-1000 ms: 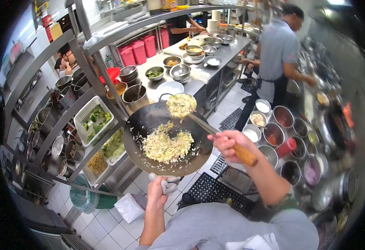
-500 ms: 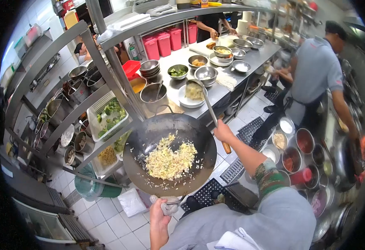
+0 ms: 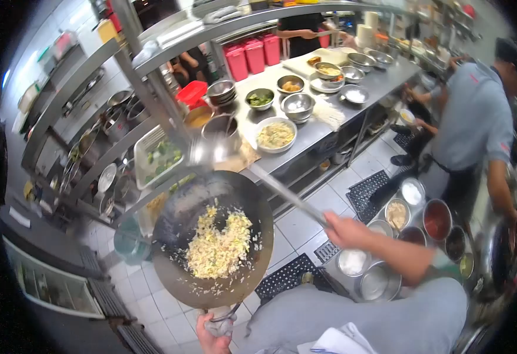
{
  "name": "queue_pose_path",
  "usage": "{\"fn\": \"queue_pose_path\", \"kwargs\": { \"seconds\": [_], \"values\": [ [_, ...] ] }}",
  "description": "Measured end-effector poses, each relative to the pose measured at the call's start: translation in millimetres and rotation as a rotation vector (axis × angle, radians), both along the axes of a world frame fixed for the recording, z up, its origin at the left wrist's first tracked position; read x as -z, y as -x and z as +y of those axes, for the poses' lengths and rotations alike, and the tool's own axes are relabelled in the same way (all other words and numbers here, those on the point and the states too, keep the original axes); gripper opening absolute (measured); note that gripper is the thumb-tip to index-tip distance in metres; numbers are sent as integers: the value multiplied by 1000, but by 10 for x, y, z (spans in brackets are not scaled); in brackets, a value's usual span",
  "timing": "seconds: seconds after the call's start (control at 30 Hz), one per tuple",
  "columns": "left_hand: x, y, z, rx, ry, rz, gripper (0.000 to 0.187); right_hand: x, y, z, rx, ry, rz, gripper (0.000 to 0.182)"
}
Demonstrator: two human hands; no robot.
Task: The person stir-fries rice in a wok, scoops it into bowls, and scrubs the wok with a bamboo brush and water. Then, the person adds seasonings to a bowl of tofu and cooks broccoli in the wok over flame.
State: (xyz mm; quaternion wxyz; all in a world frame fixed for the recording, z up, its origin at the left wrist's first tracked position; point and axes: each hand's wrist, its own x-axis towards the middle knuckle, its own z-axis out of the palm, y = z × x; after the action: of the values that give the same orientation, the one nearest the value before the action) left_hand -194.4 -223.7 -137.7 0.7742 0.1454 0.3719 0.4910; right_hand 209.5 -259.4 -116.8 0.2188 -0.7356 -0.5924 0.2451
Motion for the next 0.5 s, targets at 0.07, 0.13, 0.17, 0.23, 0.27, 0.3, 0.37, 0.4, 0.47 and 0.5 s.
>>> {"fn": "queue_pose_path", "kwargs": {
  "seconds": [0.07, 0.13, 0.17, 0.23, 0.27, 0.3, 0.37, 0.4, 0.47, 0.5],
  "values": [
    [86, 177, -18, -126, 70, -184, 41, 37, 272, -163, -152, 143, -89, 41],
    [79, 104, 315, -164, -130, 60, 31, -6, 684, 96, -232, 168, -10, 42],
    [181, 107, 592, -135, -291, 160, 28, 73, 839, 299, -287, 28, 85, 42],
    [354, 466, 102, -200, -222, 109, 27, -201, 1169, 465, -311, -53, 134, 42],
    [363, 542, 70, -180, -215, 46, 27, -267, 1152, 404, -320, -98, 94, 42],
    [409, 545, 13, -148, -193, -15, 27, -307, 1095, 263, -284, -105, 68, 43],
    [360, 560, -13, -134, -170, -60, 27, -137, 840, 171, -393, -137, 124, 42],
    [346, 551, -99, -206, -101, -2, 26, -245, 1025, 207, -304, -30, 290, 40],
    [276, 671, -203, -213, -48, 40, 32, -445, 1456, 219, -237, 137, 586, 36],
    [255, 740, -217, -228, -67, 29, 32, -523, 1633, 250, -257, 122, 573, 36]
  ]
}}
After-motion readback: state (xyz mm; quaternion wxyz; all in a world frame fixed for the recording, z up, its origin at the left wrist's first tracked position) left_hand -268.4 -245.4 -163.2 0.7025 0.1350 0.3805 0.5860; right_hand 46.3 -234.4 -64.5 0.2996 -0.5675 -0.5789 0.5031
